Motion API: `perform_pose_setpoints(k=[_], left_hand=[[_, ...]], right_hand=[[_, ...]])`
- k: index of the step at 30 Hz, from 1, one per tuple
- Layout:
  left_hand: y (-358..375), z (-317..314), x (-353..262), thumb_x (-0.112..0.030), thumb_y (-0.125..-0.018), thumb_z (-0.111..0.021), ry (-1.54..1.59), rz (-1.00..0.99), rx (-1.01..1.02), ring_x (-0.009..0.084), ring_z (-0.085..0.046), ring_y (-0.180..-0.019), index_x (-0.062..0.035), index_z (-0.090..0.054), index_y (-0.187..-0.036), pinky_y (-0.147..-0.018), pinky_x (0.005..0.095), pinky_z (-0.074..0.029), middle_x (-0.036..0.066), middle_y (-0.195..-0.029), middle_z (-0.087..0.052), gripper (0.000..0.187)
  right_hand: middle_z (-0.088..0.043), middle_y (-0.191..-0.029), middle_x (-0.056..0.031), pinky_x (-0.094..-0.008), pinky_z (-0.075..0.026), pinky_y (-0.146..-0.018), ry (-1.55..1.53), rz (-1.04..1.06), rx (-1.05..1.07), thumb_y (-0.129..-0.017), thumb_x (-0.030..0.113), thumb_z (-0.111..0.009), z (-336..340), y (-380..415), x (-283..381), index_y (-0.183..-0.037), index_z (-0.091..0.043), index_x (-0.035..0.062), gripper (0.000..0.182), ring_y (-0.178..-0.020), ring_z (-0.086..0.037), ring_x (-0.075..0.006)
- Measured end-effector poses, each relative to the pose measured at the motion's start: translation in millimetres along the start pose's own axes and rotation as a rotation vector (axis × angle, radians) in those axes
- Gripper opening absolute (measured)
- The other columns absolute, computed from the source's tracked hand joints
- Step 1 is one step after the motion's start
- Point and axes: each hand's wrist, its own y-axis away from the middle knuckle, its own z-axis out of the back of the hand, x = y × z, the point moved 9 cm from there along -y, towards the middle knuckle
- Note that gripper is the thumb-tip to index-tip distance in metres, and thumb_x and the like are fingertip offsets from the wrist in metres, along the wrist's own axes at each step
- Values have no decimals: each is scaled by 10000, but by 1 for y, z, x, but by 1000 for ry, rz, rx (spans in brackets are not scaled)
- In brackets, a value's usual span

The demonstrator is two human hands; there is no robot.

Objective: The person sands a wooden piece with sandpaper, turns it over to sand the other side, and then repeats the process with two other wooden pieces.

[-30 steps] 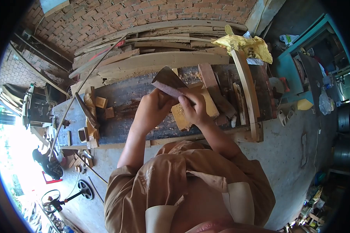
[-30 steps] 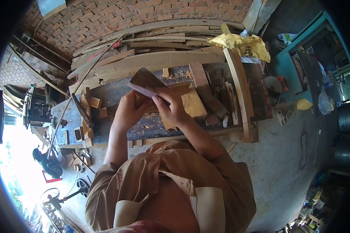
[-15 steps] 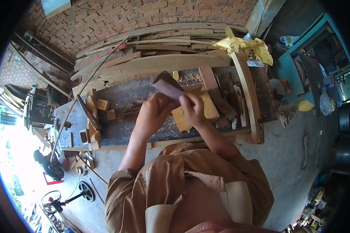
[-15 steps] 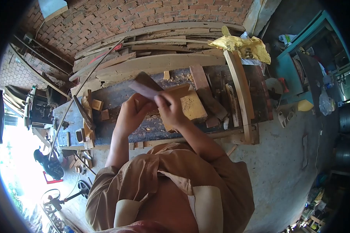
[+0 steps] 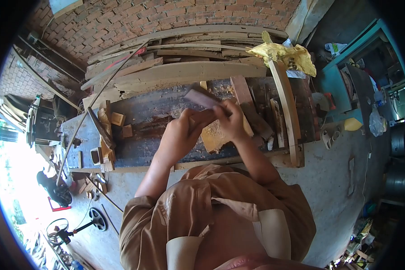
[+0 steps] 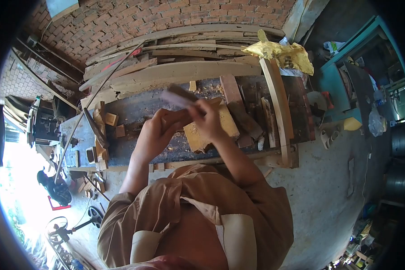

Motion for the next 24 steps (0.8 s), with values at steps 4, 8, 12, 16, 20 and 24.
perform_pose_setpoints(k=[4, 8, 12, 16, 20, 24], left_hand=[[1, 5, 11, -137, -781, -609, -89, 113, -7, 171, -452, -482, 25, -489, -955, -494, 296, -385, 94, -541, -472, 266], [-6, 6, 12, -143, -780, -608, -115, 149, -35, 188, -476, -498, 26, -488, -955, -512, 298, -398, 100, -553, -487, 270], [-9, 5, 9, -150, -778, -611, -60, 35, -80, 179, -505, -522, 23, -490, -948, -524, 294, -410, 106, -570, -506, 271], [-9, 9, 19, -152, -775, -611, -98, 125, -45, 197, -521, -532, 20, -493, -948, -529, 295, -414, 112, -577, -519, 270], [-6, 11, 18, -150, -767, -612, -158, 216, -23, 360, -562, -615, 44, -461, -906, -546, 375, -440, 176, -609, -529, 282], [-8, 3, 9, -150, -767, -612, -154, 131, -15, 359, -563, -614, 50, -463, -922, -546, 374, -442, 175, -609, -532, 294]], right_hand=[[-526, -628, -79, -290, -393, -561, 261, -224, -240, -872, 237, -495, 68, 6, -120, -787, -532, 8, 247, -597, -495, -128], [-580, -722, -102, -315, -409, -592, 293, -151, -229, -873, 241, -487, 50, -3, -63, -833, -558, -6, 259, -660, -538, -149], [-602, -843, -131, -316, -434, -652, 60, -46, -96, -869, 154, -493, 7, 9, 2, -919, -575, 0, 181, -762, -591, -183], [-598, -862, -171, -298, -445, -676, 209, -14, -121, -870, 103, -483, 23, 17, -50, -983, -571, 6, 173, -791, -608, -216], [-592, -824, -197, -295, -443, -650, 506, -237, -124, -867, 130, -494, 62, 9, -114, -971, -578, 13, 177, -763, -607, -241], [-595, -768, -188, -306, -433, -602, 508, -347, 97, -869, 149, -492, 17, 1, -35, -955, -589, 10, 191, -719, -607, -238]])
